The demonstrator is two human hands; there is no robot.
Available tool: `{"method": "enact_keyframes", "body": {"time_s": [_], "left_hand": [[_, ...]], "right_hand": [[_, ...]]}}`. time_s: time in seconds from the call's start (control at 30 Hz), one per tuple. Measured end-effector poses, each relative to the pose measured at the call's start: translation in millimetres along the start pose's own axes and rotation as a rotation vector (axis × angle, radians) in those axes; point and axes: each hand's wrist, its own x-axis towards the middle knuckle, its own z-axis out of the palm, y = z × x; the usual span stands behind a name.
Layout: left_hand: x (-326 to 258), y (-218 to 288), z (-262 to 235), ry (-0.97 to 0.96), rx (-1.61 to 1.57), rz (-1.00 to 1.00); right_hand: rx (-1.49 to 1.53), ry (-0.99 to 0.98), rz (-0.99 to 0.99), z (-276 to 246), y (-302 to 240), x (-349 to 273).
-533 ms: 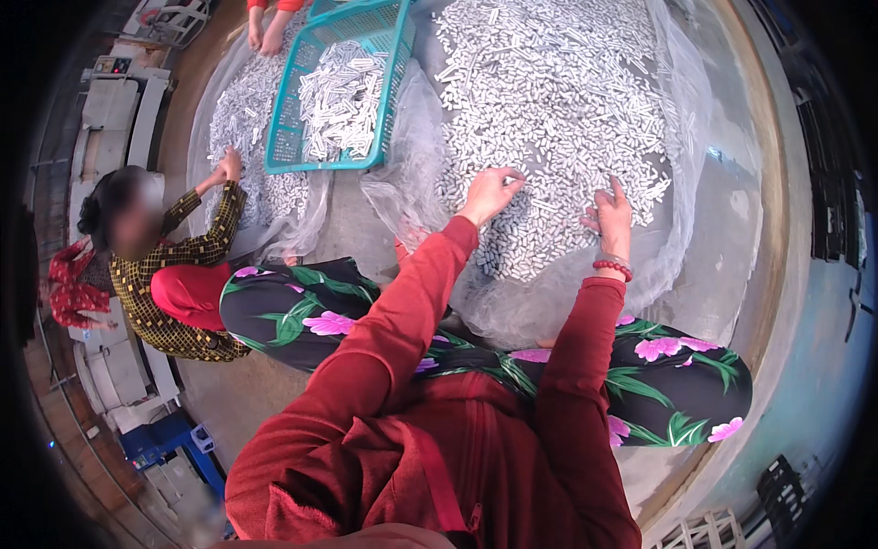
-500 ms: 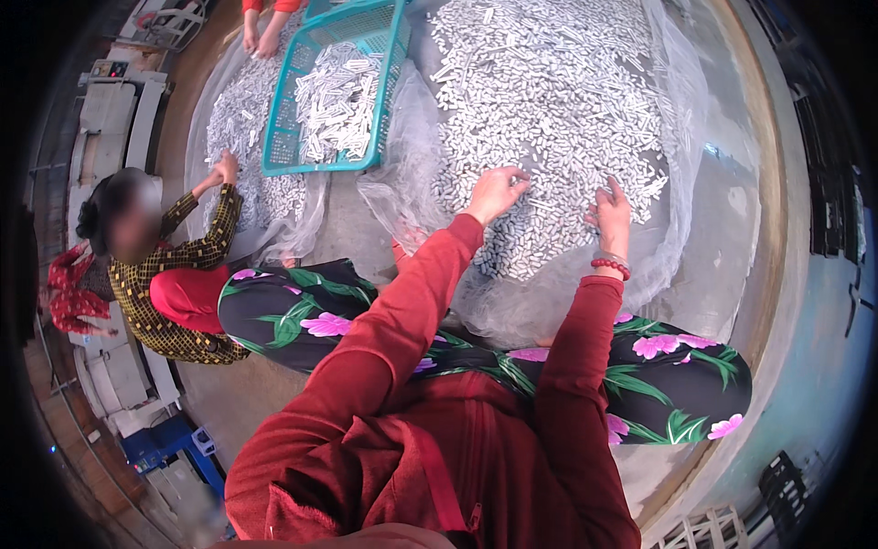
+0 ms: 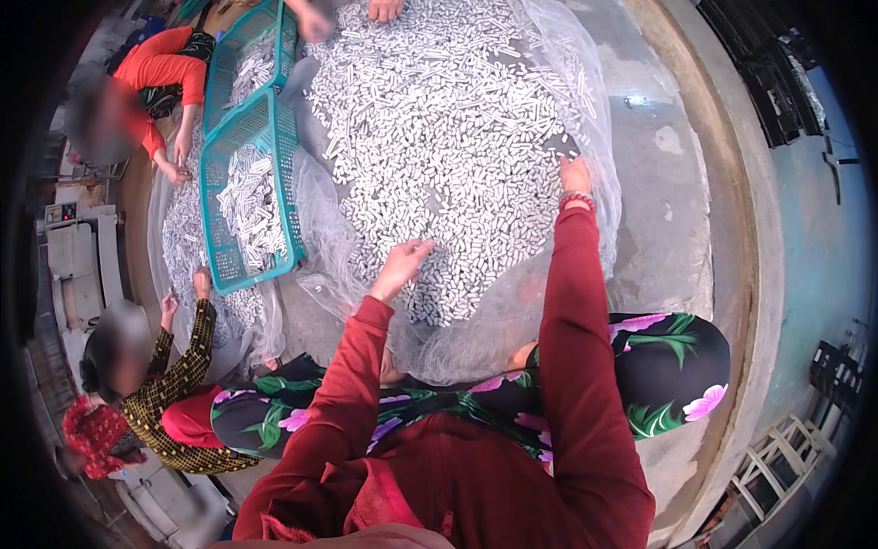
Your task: The person sits on the floor and sorts small white cylindrical items from a large pile on a plastic sheet into green baskets. They pick up handfuls of items and place them into the baskets while other workers perform similar tasks nearby.
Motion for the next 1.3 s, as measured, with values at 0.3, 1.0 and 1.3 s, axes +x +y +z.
{"method": "enact_keyframes", "body": {"time_s": [0.3,1.0,1.3], "left_hand": [[-3,38,-9,0.136,-0.865,0.155],[85,18,49,0.275,0.714,0.580],[40,-30,15,0.055,-0.138,0.271]], "right_hand": [[-0.240,-0.067,-0.644,45,-64,-67],[0.726,-0.469,-0.454,10,-10,-171],[1.425,-0.641,0.283,-1,-60,-184]]}}
